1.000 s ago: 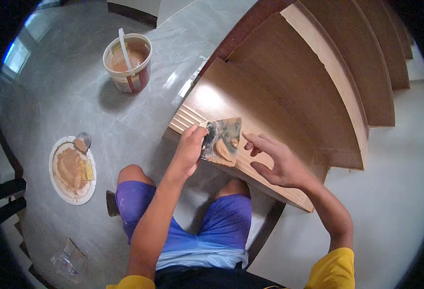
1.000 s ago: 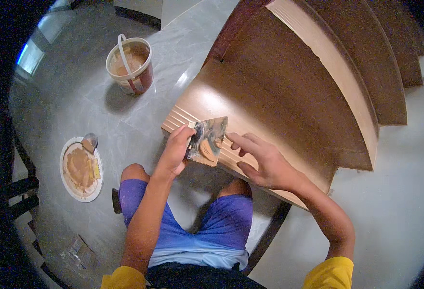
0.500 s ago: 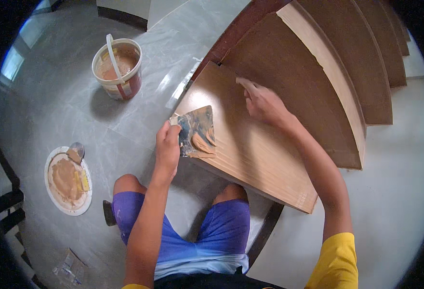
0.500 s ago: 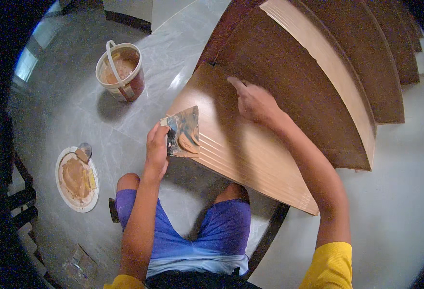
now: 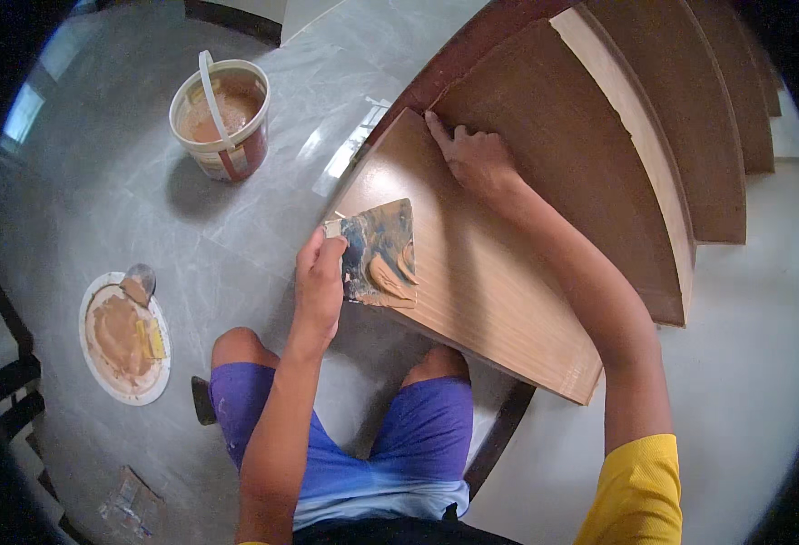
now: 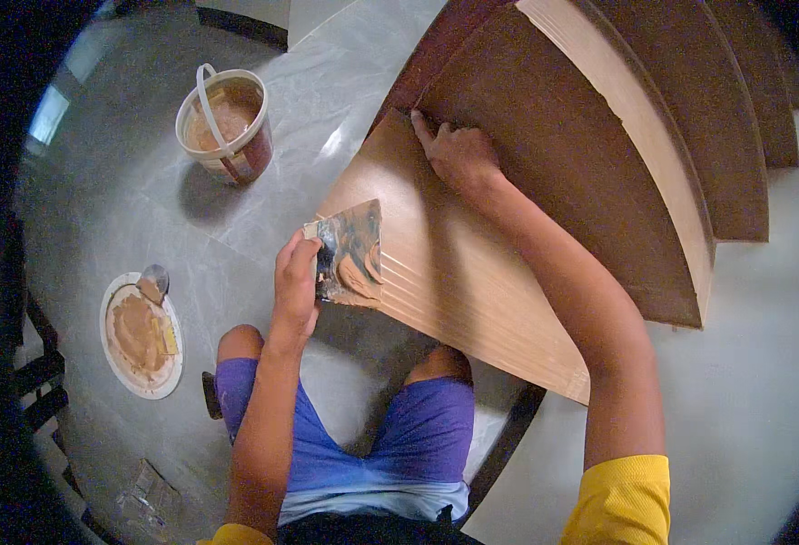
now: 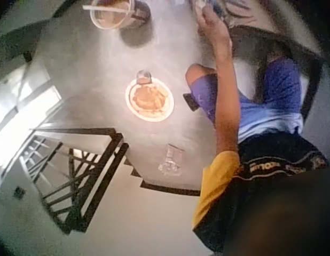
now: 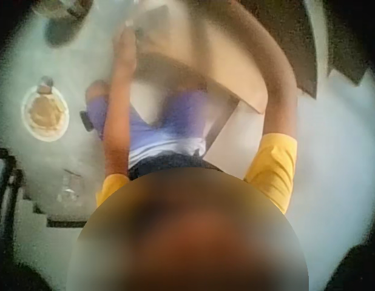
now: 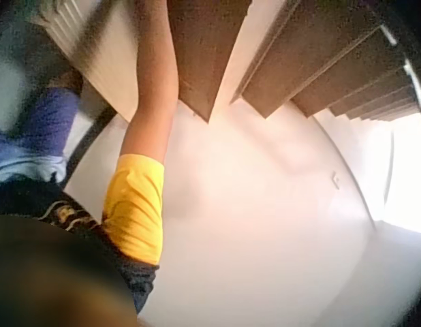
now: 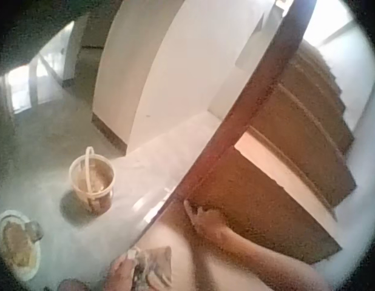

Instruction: Applying wood filler or putty to the joints and edges of wooden stairs using a scraper and fingers.

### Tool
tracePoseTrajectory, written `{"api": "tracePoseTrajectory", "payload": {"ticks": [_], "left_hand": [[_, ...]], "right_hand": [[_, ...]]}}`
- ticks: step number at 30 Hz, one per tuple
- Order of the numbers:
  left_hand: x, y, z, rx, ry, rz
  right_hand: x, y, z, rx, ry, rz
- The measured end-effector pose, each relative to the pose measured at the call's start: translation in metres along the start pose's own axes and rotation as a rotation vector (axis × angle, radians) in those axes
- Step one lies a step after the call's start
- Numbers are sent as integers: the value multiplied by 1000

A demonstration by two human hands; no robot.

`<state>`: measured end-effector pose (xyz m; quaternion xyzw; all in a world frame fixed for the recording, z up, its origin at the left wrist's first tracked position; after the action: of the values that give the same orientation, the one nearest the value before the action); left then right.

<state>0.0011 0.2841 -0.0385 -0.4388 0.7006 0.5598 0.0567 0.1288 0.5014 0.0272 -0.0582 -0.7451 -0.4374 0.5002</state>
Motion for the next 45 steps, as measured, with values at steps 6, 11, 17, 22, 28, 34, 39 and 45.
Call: {"api": "tracePoseTrajectory", "payload": {"ticks": [6, 11, 17, 22, 28, 34, 39, 45], "left_hand": [[8, -6, 3, 7, 21, 5], [7, -5, 3, 8, 17, 5], [6, -5, 4, -10, 9, 5], [-7, 9, -1, -18, -34, 10], [0, 12, -5, -35, 27, 195], [-11, 10, -10, -15, -114, 159], [-17, 8, -18, 60, -168, 166], [-23, 10, -27, 156, -123, 6]], "right_hand": [[4, 0, -13, -31, -66, -127], [17, -4, -5, 52, 59, -126], [6, 5, -10, 30, -134, -137], [-8, 33, -62, -23, -275, -224], [100, -4, -118, 104, -258, 1153], [133, -46, -162, 293, -434, 1478], [137, -50, -169, 347, -474, 1341], [118, -39, -178, 315, -737, 1904]]}}
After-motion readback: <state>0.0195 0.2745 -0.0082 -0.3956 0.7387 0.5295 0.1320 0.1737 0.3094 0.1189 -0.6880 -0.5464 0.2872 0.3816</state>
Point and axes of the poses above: each hand's wrist, its own z-axis towards the middle knuckle, its own x-axis out of the back of the hand, y = z × x, the point moved 5 cm from there along z, towards the middle knuckle, and after that the axes turned 6 degrees about -x, right-handed, at the moved point
